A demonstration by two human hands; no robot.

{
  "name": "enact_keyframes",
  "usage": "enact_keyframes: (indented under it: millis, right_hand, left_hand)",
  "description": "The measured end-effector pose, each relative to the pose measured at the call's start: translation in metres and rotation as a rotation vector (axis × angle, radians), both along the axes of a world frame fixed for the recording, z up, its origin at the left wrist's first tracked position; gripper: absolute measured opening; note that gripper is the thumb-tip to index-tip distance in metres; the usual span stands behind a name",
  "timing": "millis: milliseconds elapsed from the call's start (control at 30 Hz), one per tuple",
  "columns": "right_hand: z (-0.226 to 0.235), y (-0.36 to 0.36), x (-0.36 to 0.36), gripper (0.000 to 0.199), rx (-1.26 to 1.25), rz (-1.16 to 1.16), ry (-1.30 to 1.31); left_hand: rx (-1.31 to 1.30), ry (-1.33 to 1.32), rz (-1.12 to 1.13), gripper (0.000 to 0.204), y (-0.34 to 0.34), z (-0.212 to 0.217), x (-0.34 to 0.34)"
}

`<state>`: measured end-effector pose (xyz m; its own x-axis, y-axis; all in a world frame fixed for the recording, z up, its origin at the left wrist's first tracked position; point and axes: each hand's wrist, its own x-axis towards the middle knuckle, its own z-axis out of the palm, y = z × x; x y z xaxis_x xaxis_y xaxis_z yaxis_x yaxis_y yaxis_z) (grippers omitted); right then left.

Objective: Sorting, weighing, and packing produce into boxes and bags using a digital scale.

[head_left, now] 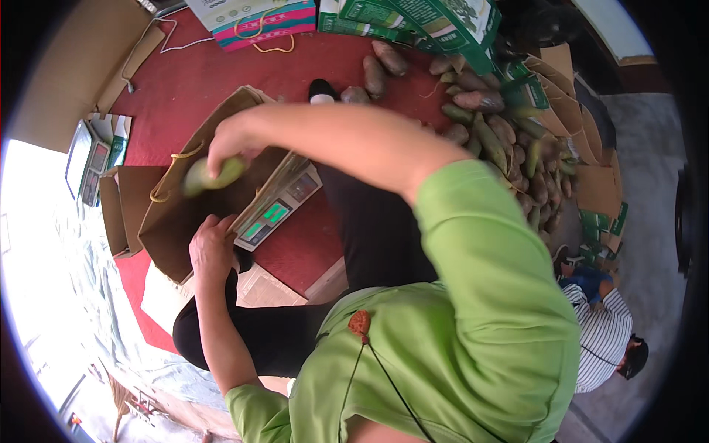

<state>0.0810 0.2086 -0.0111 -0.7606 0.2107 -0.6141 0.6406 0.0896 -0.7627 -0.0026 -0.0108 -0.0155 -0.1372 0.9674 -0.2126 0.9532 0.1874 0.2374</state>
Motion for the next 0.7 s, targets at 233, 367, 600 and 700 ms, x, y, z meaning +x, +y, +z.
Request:
enact_keyframes:
  millis: [233, 367, 600, 700]
  right_hand:
    - [-0.017, -0.023, 0.003, 0.058, 0.492, 0.165, 0.25]
    - [0.048, 0.003, 0.092, 0.044, 0.269, -0.129, 0.607]
    - [-0.061, 0.05, 0.304, 0.041, 0.753, -0.8, 0.225]
    - [-0.132, 0.013, 0.364, 0.039, 0.576, -0.83, -0.124]
  left_hand:
    - [0.041, -0.045, 0.018, 0.029, 0.005, 0.0, -0.001]
    - [-0.012, 0.003, 0.042, 0.031, -0.003, -0.001, -0.001]
    - [0.016, -0.024, 0.016, 0.032, 0.002, -0.004, 0.001]
    - [-0.016, 0.005, 0.04, 0.033, 0.001, -0.004, 0.001]
